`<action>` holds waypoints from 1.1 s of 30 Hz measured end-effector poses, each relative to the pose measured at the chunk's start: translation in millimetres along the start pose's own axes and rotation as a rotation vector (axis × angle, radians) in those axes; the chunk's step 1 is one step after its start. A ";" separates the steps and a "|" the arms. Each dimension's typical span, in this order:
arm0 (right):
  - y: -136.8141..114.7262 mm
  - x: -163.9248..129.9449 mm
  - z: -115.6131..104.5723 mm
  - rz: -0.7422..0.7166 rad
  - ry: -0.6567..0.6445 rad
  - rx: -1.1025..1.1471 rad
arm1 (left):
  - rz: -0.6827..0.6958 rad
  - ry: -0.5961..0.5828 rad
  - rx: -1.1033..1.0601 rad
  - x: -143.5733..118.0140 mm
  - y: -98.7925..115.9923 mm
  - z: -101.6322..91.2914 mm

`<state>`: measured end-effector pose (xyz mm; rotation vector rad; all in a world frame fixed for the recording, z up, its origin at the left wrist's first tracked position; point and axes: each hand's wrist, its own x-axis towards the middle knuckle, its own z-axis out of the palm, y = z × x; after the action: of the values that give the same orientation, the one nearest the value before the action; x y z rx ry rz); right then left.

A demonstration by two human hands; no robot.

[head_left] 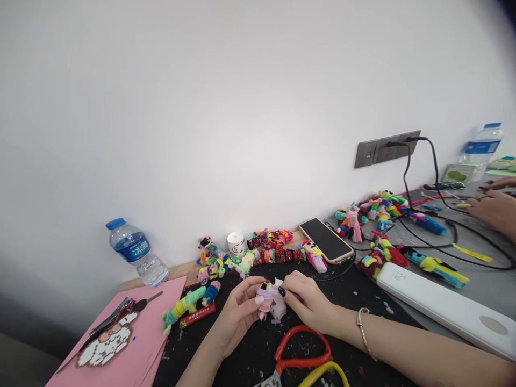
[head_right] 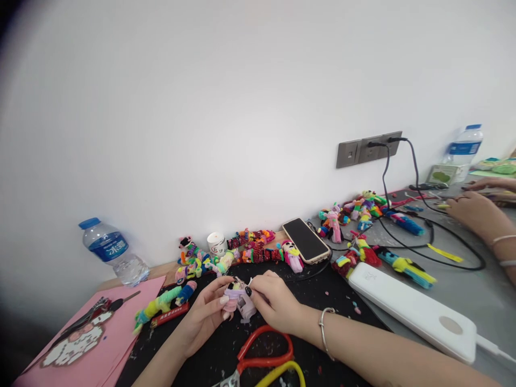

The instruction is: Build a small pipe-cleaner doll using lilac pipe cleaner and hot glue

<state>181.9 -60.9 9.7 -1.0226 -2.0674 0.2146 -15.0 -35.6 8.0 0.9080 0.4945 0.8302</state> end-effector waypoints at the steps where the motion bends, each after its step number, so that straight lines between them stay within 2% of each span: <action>1: 0.4 0.0 0.2 0.001 -0.004 -0.005 | -0.006 0.000 -0.006 0.1 0.1 -0.1; 21: 1.9 -1.4 2.0 -0.068 -0.116 -0.077 | -0.044 -0.009 -0.068 -1.0 1.2 1.3; 33: 2.4 -0.8 2.7 -0.070 -0.117 -0.098 | -0.043 -0.004 -0.043 0.0 0.6 -0.4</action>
<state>181.7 -59.5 6.3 -1.0152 -2.2346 0.1413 -15.5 -35.2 8.3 0.8563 0.4894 0.7977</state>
